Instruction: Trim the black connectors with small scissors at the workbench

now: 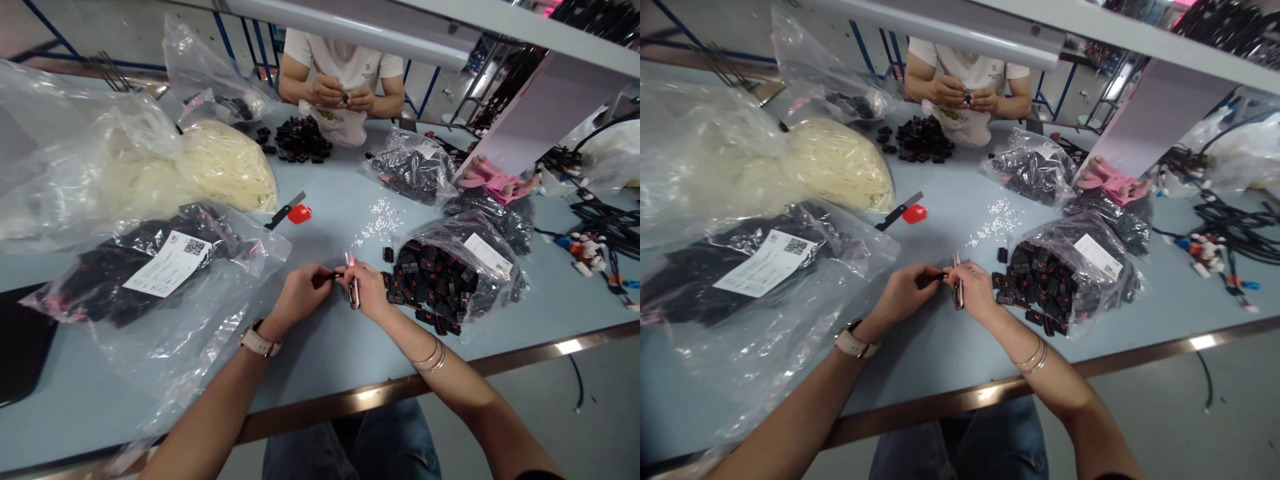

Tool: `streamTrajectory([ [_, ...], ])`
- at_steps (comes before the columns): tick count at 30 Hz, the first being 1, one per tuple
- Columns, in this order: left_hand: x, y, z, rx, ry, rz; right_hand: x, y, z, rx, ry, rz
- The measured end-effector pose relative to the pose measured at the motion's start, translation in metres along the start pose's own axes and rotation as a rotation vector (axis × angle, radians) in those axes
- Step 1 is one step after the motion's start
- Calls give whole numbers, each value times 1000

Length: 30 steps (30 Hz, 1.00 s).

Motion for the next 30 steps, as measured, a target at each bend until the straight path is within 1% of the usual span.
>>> streamTrajectory([
  [3, 0, 0, 0, -12, -3, -2, -4, 3, -2, -54, -47, -35],
  [5, 0, 0, 0, -22, -1, -2, -5, 6, -3, -112, -53, -64],
  [7, -1, 1, 0, -33, -2, -1, -3, 10, -4, -156, -19, -97],
  [10, -1, 2, 0, -33, -5, -4, 2, 12, -4, -181, 45, -176],
  [13, -1, 3, 0, -26, -4, -15, 5, 13, -5, -199, 73, -261],
  [15, 0, 4, 1, -28, 4, -20, 7, 12, -4, -203, 90, -278],
  [18, 0, 4, 1, -33, 12, -4, 7, 10, -3, -156, 70, -218],
  [22, -1, 2, 0, -28, -5, 12, -3, 4, -4, 0, -75, -6],
  [24, 0, 1, 0, -24, 0, 14, -6, 0, -6, 82, -112, 109],
  [27, 0, 1, 0, -23, 3, 14, -5, -7, -8, 150, -115, 222],
  [30, 0, 2, 1, -23, 12, 12, -2, -13, -7, 192, -78, 326],
])
Point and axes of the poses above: each hand's wrist, its own z-axis towards the middle knuckle, its own x-axis out of the palm, y = z × x, the point moved 8 cm from there along z, towards the middle knuckle, and after that the axes turned 10 degrees about -z, right-handed, at the moved point
